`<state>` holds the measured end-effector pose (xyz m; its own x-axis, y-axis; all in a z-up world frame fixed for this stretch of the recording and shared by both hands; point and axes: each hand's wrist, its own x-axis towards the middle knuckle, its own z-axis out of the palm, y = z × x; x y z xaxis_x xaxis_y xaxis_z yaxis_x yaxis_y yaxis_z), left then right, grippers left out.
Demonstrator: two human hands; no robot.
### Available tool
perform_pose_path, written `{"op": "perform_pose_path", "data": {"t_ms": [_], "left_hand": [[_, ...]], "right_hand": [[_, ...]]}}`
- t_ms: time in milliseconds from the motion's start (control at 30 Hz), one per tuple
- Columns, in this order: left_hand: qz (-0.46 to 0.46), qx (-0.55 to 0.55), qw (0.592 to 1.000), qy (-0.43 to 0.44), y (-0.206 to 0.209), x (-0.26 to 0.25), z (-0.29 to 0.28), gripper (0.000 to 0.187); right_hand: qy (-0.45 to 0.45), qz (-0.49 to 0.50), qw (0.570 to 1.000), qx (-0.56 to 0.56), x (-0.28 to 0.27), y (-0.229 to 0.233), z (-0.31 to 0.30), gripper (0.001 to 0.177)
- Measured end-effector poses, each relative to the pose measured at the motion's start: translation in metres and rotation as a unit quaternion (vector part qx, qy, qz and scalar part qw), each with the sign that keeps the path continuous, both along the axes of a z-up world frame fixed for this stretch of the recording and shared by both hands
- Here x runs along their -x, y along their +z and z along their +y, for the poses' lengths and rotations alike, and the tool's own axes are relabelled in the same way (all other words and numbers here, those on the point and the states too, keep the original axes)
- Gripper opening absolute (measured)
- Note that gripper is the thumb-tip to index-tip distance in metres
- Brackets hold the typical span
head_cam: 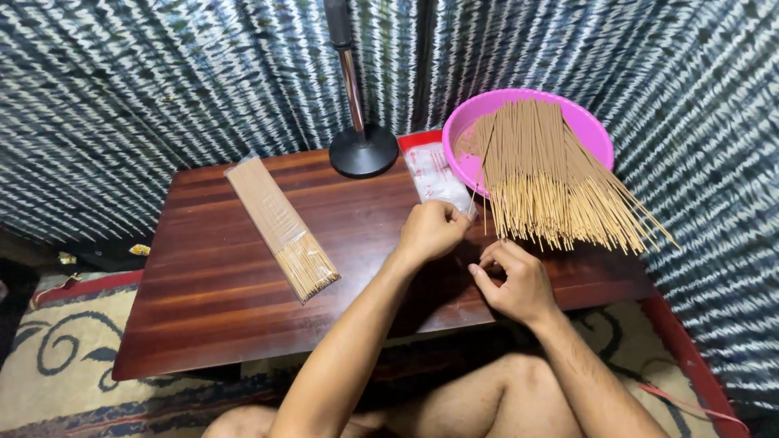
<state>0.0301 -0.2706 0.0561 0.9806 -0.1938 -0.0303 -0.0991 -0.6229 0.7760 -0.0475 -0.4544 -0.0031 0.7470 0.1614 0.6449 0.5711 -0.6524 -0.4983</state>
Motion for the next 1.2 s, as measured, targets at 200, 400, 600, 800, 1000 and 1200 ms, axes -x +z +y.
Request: {"op": "perform_pose_path", "data": {"t_ms": [200,400,600,800,1000,1200], "left_hand": [[0.023,0.046,0.999,0.008,0.037,0.065,0.051,0.024],[-0.078,0.031,0.995,0.054,0.016,0.114,0.095,0.023],[-0.158,-0.068,0.976,0.133,-0.015,0.158,0.132,0.021],[-0.14,0.151,0.943,0.261,-0.053,0.157,0.184,0.015],[-0.061,0.545,0.819,0.169,-0.047,0.119,0.213,0.078],[-0.044,0.575,0.803,0.148,-0.069,0.095,0.221,0.038]], "right_hand": [[-0.01,0.031,0.998,-0.05,0.001,-0.002,0.022,0.008],[0.026,0.356,0.853,-0.38,0.004,0.017,0.111,0.035],[0.049,0.458,0.829,-0.318,0.015,0.025,0.176,0.036],[0.093,0.447,0.861,-0.224,0.017,0.043,0.204,0.026],[0.162,0.436,0.877,-0.117,0.042,0.064,0.201,0.026],[0.217,0.423,0.88,0.011,0.038,0.052,0.177,0.029]]}}
